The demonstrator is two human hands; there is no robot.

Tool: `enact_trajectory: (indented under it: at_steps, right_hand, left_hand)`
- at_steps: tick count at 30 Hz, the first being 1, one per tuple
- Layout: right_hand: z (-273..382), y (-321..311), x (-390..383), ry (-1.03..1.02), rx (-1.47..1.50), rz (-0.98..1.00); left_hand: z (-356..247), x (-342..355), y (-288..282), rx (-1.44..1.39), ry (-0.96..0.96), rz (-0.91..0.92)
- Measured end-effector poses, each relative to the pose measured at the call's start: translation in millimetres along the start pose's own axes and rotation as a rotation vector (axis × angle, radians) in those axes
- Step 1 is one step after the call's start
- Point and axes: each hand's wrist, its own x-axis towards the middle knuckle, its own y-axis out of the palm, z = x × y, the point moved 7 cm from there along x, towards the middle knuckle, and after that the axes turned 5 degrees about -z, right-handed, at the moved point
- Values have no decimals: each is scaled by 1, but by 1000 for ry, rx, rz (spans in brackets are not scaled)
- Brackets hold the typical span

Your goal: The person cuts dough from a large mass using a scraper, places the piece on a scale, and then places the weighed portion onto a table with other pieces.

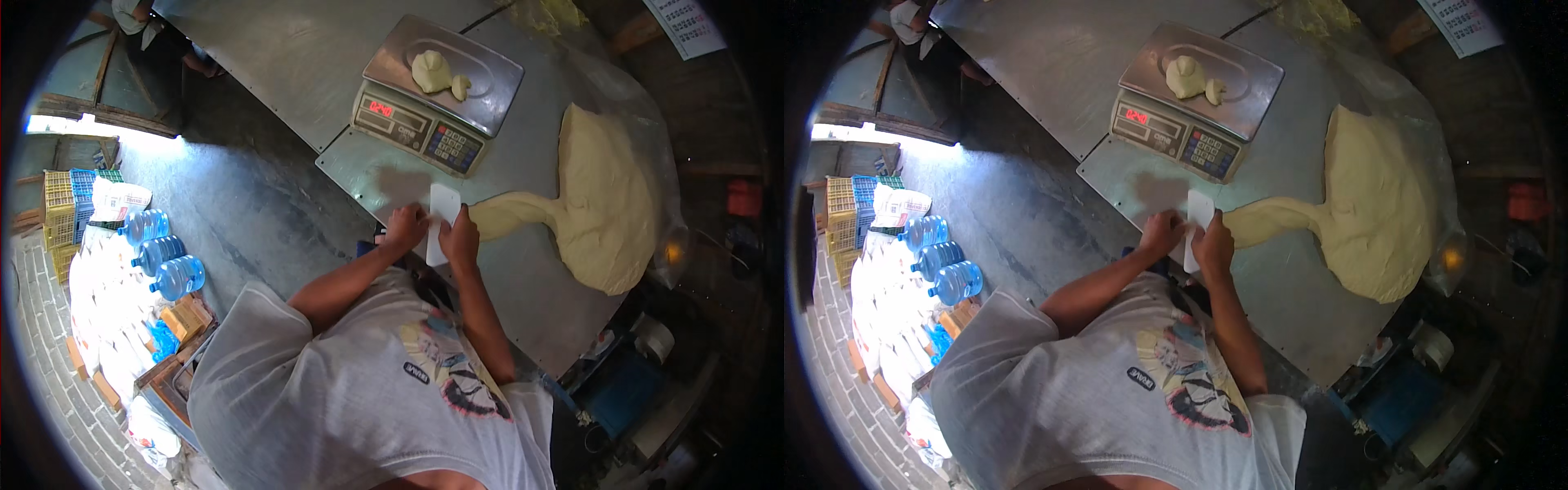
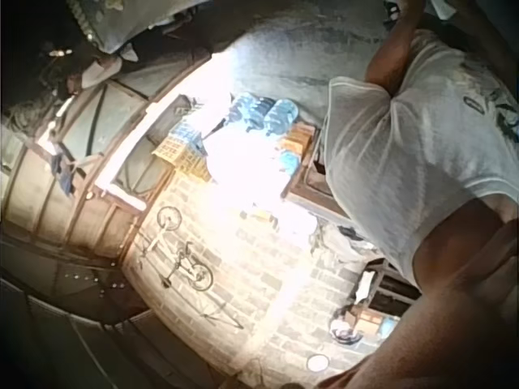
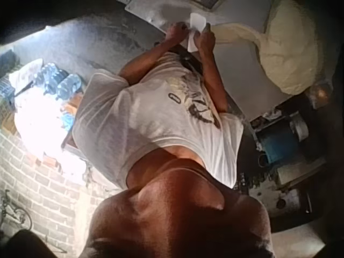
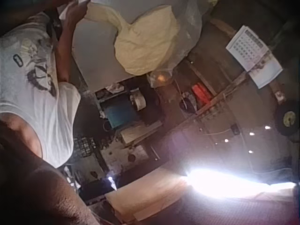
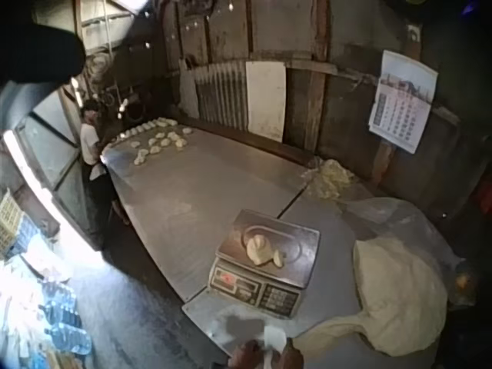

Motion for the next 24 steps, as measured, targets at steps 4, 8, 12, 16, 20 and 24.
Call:
enact_trajectory:
  at_steps: [4,8,12,16,20,24]
  right_hand:
    - [-16,-31,-11,-142,353,-179]
    - [-64,-55,-30,-14,590,-161]
    - [-43,-70,-35,39,349,-163]
    - [9,-54,-35,-17,68,-68]
    - [14,12,-25,-38,-76,-48]
    - [22,10,3,37,63,-54]
  left_hand:
    - [-7,20,-11,-81,40,-47]
    - [-34,34,-2,-229,8,103]
    - [-20,27,5,163,521,34]
    - [2,9,-10,62,262,23]
    - [-8,3,-8,61,308,27]
    - [-4,19,-23,-17,201,-139]
